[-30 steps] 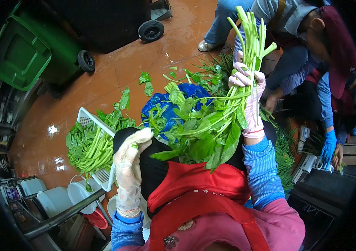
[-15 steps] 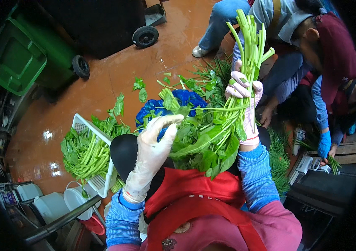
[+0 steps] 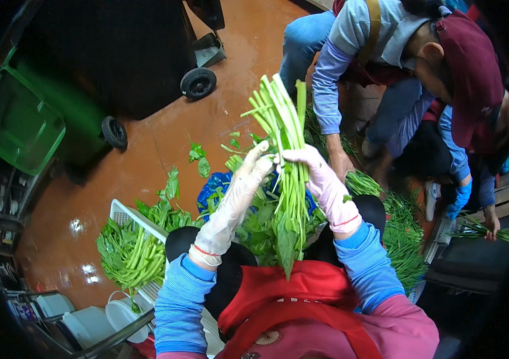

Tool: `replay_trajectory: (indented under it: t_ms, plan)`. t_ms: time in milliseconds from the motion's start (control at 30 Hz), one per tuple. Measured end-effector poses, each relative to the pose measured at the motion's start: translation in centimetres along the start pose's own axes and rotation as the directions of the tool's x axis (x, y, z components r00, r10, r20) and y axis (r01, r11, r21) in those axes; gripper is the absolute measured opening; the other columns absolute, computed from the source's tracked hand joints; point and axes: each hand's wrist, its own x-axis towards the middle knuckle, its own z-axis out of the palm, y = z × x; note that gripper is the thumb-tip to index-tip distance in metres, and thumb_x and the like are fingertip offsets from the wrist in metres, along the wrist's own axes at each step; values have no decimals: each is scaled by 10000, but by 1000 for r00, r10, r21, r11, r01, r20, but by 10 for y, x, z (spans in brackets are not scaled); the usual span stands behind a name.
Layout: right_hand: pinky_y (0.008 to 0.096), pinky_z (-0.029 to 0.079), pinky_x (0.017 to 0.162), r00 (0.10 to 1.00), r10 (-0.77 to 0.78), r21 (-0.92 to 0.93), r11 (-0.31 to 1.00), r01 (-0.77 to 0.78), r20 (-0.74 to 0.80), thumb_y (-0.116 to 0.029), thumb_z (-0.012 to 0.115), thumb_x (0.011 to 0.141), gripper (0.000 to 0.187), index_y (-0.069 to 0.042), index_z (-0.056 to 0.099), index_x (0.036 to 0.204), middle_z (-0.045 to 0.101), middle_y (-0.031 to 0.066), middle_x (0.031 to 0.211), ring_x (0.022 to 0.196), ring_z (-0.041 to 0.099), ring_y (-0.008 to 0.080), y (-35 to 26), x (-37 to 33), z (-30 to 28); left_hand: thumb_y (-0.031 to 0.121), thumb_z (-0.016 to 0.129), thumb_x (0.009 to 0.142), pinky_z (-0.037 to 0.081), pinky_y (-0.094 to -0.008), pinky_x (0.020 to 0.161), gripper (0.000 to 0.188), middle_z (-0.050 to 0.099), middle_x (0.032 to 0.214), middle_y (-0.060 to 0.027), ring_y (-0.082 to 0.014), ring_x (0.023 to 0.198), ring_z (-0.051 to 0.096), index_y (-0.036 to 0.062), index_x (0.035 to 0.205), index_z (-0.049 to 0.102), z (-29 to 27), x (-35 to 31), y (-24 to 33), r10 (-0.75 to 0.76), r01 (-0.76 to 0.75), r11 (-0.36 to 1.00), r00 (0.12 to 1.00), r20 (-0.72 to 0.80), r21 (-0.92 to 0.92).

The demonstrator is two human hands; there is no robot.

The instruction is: The person sits on the floor and sorts leafy green vegetables by hand, removing unwanted leaves and stems, then placing the cleaned bunches into a white basket. Other workers are visible nearby performing similar tasks.

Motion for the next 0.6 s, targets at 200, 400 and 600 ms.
replay_trajectory:
  t_ms: [200,400,600]
  plan:
    - [236,450,733,1000,2,-366,931,-1,0,-274,620,820,452,-27,490,1176,570,40,975,838,536,95,5,1,16,354,571,862,391,-338,920,631,482,1204,-63,-168,1113,464,56,1345,294,-11,20,-6,-39,43,975,999,21,-217]
    - [262,403,855,999,-33,-369,929,38,20,-278,576,855,453,-3,485,1203,562,46,1067,961,503,117,19,5,15,151,615,831,463,-282,872,482,564,1106,-75,-155,977,568,-3,1244,421,-22,30,-14,-4,-10,938,999,-38,-345]
    - [241,458,674,1000,-20,-180,983,22,10,-195,562,867,256,-20,581,1052,577,15,857,773,553,100,17,9,4,63,543,813,534,-439,806,390,597,1040,-203,-303,906,625,-79,1164,455,-47,33,-23,-158,105,813,986,-45,-572]
